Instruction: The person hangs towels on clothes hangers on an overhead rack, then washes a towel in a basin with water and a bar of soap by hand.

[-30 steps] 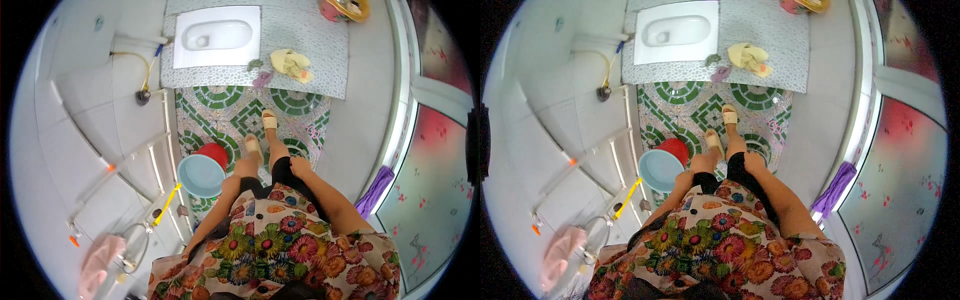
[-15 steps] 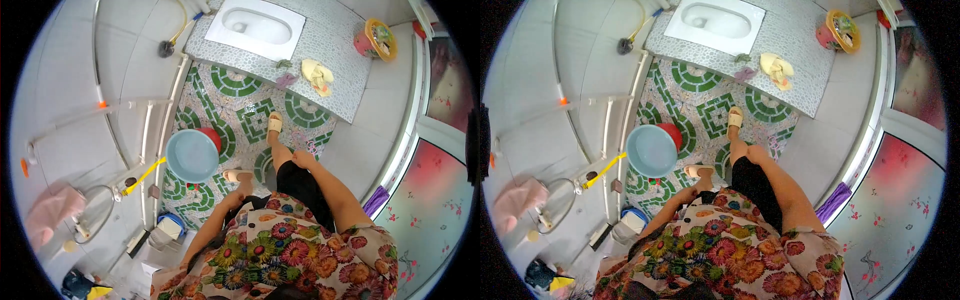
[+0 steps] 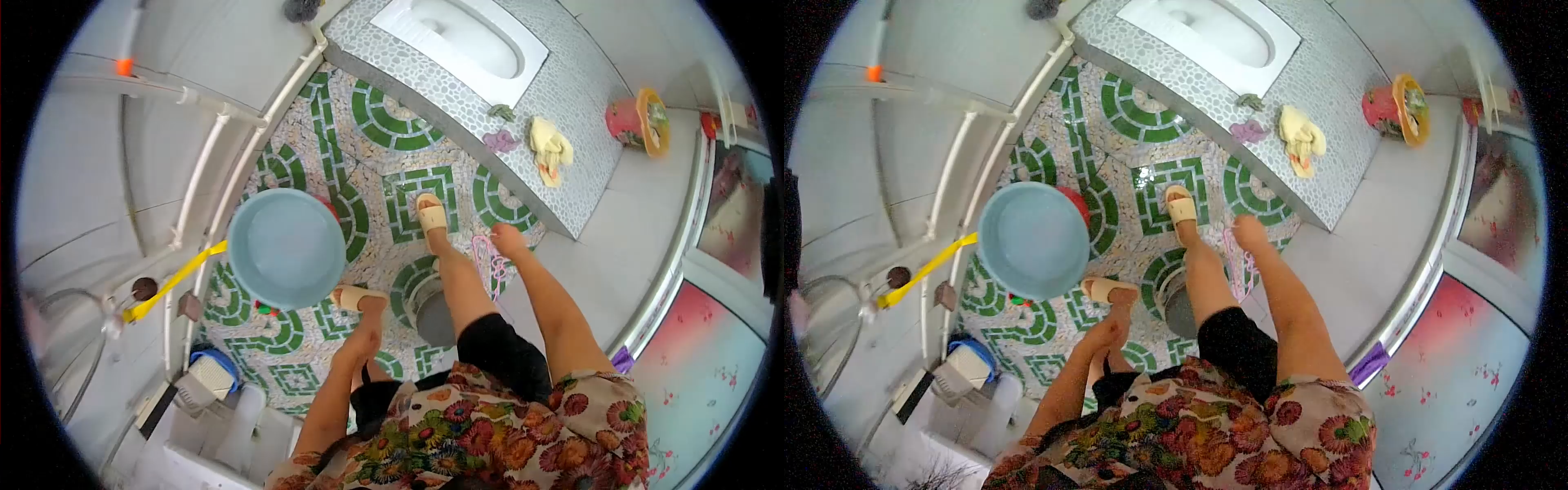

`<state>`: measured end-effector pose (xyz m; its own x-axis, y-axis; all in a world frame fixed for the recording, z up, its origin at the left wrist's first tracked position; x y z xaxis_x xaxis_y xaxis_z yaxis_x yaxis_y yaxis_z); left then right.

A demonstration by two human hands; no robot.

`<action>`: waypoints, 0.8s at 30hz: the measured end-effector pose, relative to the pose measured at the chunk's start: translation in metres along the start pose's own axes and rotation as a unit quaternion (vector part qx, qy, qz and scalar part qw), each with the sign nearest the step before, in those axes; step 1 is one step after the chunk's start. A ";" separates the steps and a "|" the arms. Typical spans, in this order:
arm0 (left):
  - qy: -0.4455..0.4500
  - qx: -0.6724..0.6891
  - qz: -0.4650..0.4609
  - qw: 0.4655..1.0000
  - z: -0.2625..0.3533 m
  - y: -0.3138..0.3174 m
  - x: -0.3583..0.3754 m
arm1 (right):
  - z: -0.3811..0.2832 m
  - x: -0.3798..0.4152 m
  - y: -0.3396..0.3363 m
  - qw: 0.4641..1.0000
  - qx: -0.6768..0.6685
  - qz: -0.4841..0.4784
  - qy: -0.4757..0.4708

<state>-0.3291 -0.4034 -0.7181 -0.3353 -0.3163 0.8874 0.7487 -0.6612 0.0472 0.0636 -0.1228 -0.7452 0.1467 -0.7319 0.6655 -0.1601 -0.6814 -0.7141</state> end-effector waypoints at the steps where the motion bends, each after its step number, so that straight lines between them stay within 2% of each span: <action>1: 0.004 0.075 0.050 0.996 0.023 -0.005 0.002 | 0.014 -0.019 -0.008 0.999 0.007 -0.018 0.046; 2: 0.007 0.150 0.096 0.984 0.032 -0.007 -0.009 | 0.046 -0.044 -0.003 0.998 0.015 0.018 0.062; 3: 0.084 -0.139 0.031 0.986 -0.064 0.055 -0.093 | 0.077 -0.070 0.005 0.995 0.024 0.053 0.079; 5: 0.056 -0.151 -0.028 0.987 -0.080 0.086 -0.151 | 0.093 -0.104 -0.023 0.977 0.033 0.100 0.188; 6: 0.043 -0.156 -0.058 0.985 -0.079 0.100 -0.179 | 0.110 -0.122 -0.026 0.969 0.030 0.224 0.095; 7: 0.024 -0.092 -0.063 0.993 -0.061 0.095 -0.185 | 0.134 -0.138 -0.031 0.939 0.027 0.342 -0.003; 8: 0.018 -0.087 -0.065 0.994 -0.051 0.093 -0.200 | 0.158 -0.159 -0.037 0.952 0.052 0.260 0.154; 10: 0.004 -0.078 -0.068 0.995 -0.039 0.094 -0.232 | 0.183 -0.188 -0.049 0.923 -0.026 0.285 0.258; 11: 0.022 -0.082 -0.083 0.993 -0.037 0.090 -0.247 | 0.192 -0.200 -0.052 0.902 -0.046 0.315 0.291; 13: 0.046 -0.053 -0.049 0.996 -0.058 0.090 -0.286 | 0.195 -0.219 -0.058 0.860 -0.108 0.370 0.334; 14: 0.056 -0.039 -0.030 0.997 -0.070 0.089 -0.304 | 0.192 -0.228 -0.062 0.840 -0.148 0.392 0.345; 15: 0.021 -0.040 -0.058 0.997 -0.065 0.064 -0.309 | 0.189 -0.235 -0.063 0.818 -0.189 0.411 0.355; 18: 0.014 -0.117 -0.035 0.992 -0.066 0.020 -0.319 | 0.218 -0.267 -0.061 0.827 -0.156 0.455 0.292; 20: 0.069 -0.055 0.006 0.996 -0.110 0.027 -0.340 | 0.209 -0.268 -0.061 0.823 -0.118 0.423 0.361; 21: 0.099 -0.027 0.029 0.994 -0.118 0.027 -0.346 | 0.222 -0.268 -0.060 0.829 -0.160 0.404 0.353; 22: 0.091 -0.054 0.028 0.994 -0.111 0.021 -0.343 | 0.234 -0.269 -0.060 0.845 -0.089 0.415 0.326; 23: 0.082 -0.081 0.024 0.993 -0.093 0.006 -0.328 | 0.216 -0.257 -0.065 0.860 -0.043 0.395 0.320; 24: 0.071 -0.109 0.024 0.991 -0.077 -0.007 -0.313 | 0.221 -0.252 -0.069 0.862 -0.026 0.408 0.299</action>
<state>-0.2733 -0.3524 -1.0316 -0.3910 -0.4340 0.8116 0.6303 -0.7689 -0.1075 0.2535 0.1085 -0.9120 -0.5619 -0.8257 -0.0498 -0.0178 0.0722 -0.9972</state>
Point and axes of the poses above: each hand's wrist, its own x-axis away from the middle knuckle, its own y-axis out of the palm, z = x × y, the point moved 1 cm from there along -x, towards the middle knuckle, and after that the axes turned 4 degrees about -z, right-handed, at the moved point
